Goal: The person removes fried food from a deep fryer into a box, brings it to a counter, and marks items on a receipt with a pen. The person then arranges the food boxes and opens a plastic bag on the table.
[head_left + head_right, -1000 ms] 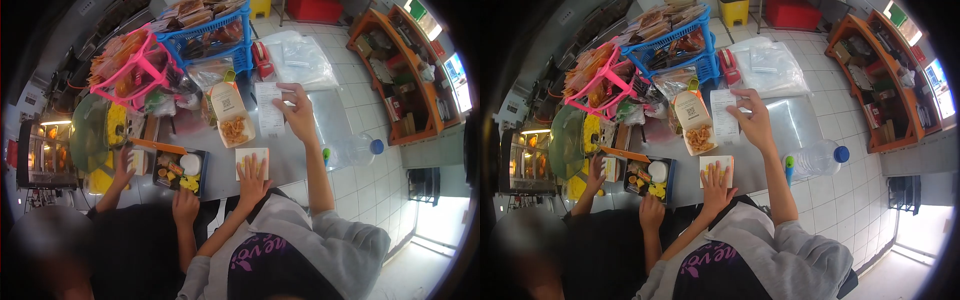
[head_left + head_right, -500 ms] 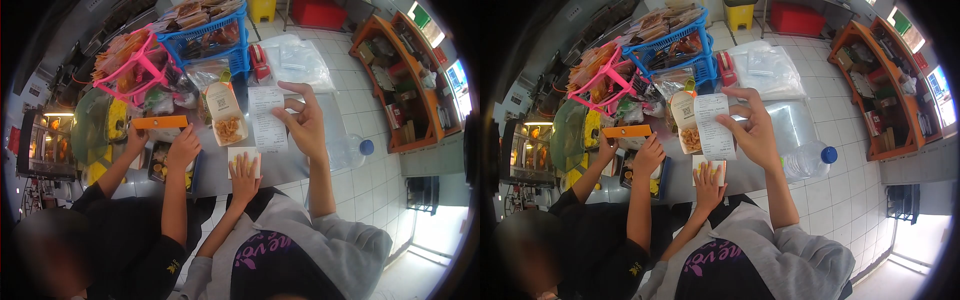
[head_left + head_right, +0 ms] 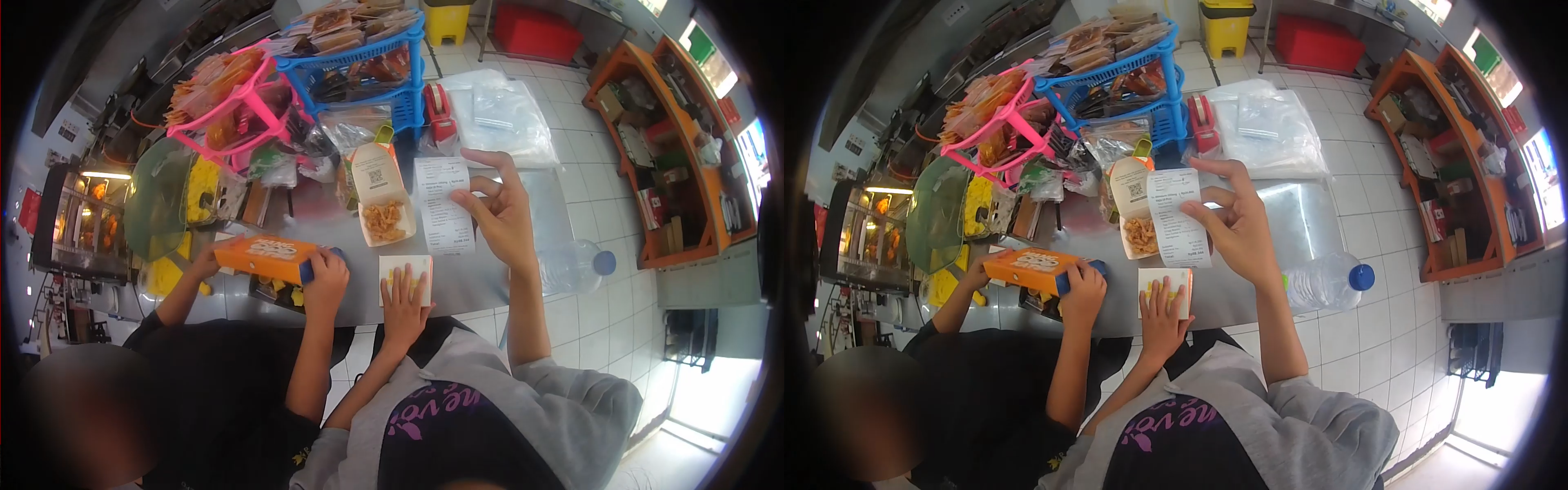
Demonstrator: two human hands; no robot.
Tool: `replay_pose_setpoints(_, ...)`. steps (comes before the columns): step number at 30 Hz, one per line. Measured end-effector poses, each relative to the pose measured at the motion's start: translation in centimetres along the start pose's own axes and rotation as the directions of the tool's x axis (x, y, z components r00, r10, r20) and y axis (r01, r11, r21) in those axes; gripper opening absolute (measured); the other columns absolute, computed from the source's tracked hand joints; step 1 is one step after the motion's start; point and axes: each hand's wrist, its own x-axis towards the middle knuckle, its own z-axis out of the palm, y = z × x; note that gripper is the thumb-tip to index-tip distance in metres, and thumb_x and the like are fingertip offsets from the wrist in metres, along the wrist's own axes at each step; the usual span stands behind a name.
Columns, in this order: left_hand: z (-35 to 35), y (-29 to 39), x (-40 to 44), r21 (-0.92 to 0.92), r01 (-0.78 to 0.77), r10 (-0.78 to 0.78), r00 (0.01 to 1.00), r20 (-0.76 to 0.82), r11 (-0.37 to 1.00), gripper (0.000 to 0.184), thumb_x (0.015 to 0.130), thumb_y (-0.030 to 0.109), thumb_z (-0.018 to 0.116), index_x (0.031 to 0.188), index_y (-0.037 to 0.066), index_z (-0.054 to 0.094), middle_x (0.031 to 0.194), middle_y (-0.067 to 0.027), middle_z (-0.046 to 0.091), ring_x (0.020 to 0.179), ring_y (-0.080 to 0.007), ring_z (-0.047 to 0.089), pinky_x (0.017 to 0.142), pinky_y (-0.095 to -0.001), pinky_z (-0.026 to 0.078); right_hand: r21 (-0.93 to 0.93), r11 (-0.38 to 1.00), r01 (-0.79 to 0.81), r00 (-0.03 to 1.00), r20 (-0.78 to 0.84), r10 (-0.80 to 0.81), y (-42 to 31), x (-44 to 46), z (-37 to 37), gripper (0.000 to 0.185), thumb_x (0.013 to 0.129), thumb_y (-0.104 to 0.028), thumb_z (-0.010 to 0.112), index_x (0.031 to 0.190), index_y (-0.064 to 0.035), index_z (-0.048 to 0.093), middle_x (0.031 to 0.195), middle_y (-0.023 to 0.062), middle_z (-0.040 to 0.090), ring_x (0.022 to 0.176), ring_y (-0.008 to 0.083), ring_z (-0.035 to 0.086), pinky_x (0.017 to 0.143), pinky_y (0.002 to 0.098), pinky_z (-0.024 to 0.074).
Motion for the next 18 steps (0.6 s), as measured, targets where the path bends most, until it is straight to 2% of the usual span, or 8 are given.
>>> replay_pose_setpoints(4,-1.7,-0.1,-0.6,-0.111,0.030,-0.031,0.999,-0.009,0.993,0.067,0.081,0.043,0.064,0.139,0.017,0.042,0.147,-0.0159,0.033,0.132,-0.0368,0.032,0.106,-0.0557,0.023,-0.037,0.999,-0.001,1.000,0.012,0.001,1.3,1.3,-0.1,0.046,0.087,0.000,0.061,0.129,-0.0064,0.041,0.083,0.0067,0.068,0.060,0.0041,0.059,0.042,0.0174,0.0371)
replay_pose_setpoints(7,-3.0,-0.3,-1.1,-0.074,0.046,-0.042,0.998,0.054,0.996,0.064,0.082,0.042,0.062,0.140,0.021,0.043,0.146,-0.0131,0.036,0.131,-0.0326,0.036,0.102,-0.0504,0.027,-0.090,0.995,-0.051,0.998,0.015,0.053,3.3,2.8,-0.8,0.046,0.087,-0.001,0.061,0.129,-0.0073,0.041,0.081,0.0056,0.068,0.059,0.0040,0.057,0.042,0.0175,0.0361)
replay_pose_setpoints(10,-3.4,-0.6,-1.2,-0.060,0.041,-0.038,0.998,0.046,0.997,0.064,0.081,0.043,0.063,0.139,0.024,0.045,0.144,-0.0102,0.039,0.127,-0.0295,0.040,0.099,-0.0461,0.030,-0.075,0.994,-0.078,0.997,0.014,0.079,4.6,3.6,-0.9,0.047,0.087,-0.002,0.060,0.130,-0.0074,0.041,0.080,0.0054,0.068,0.059,0.0042,0.057,0.041,0.0178,0.0359)
replay_pose_setpoints(14,-4.3,-1.3,-0.3,-0.134,0.045,-0.043,0.999,0.017,0.990,0.058,0.080,0.041,0.065,0.133,0.024,0.051,0.139,-0.0065,0.044,0.119,-0.0259,0.045,0.096,-0.0443,0.031,-0.082,0.993,-0.082,0.996,0.007,0.083,4.8,4.2,-0.7,0.047,0.087,-0.002,0.061,0.130,-0.0079,0.041,0.079,0.0051,0.067,0.059,0.0038,0.056,0.041,0.0177,0.0360)
replay_pose_setpoints(17,-4.2,-2.0,0.4,-0.257,0.096,-0.090,0.995,0.038,0.962,0.043,0.079,0.032,0.067,0.120,0.019,0.061,0.125,-0.0001,0.052,0.106,-0.0204,0.048,0.093,-0.0429,0.032,-0.058,0.994,-0.091,0.996,-0.011,0.090,4.0,4.2,-0.3,0.047,0.087,-0.003,0.061,0.130,-0.0079,0.042,0.079,0.0048,0.067,0.059,0.0037,0.057,0.041,0.0175,0.0360)
replay_pose_setpoints(18,-4.3,-2.2,0.7,-0.259,0.095,-0.088,0.995,0.039,0.961,0.043,0.079,0.032,0.067,0.120,0.019,0.061,0.125,-0.0001,0.052,0.106,-0.0204,0.048,0.093,-0.0429,0.032,-0.074,0.993,-0.090,0.996,0.013,0.091,3.6,4.2,-0.3,0.047,0.087,-0.003,0.061,0.130,-0.0076,0.041,0.080,0.0052,0.068,0.060,0.0040,0.057,0.041,0.0175,0.0361)
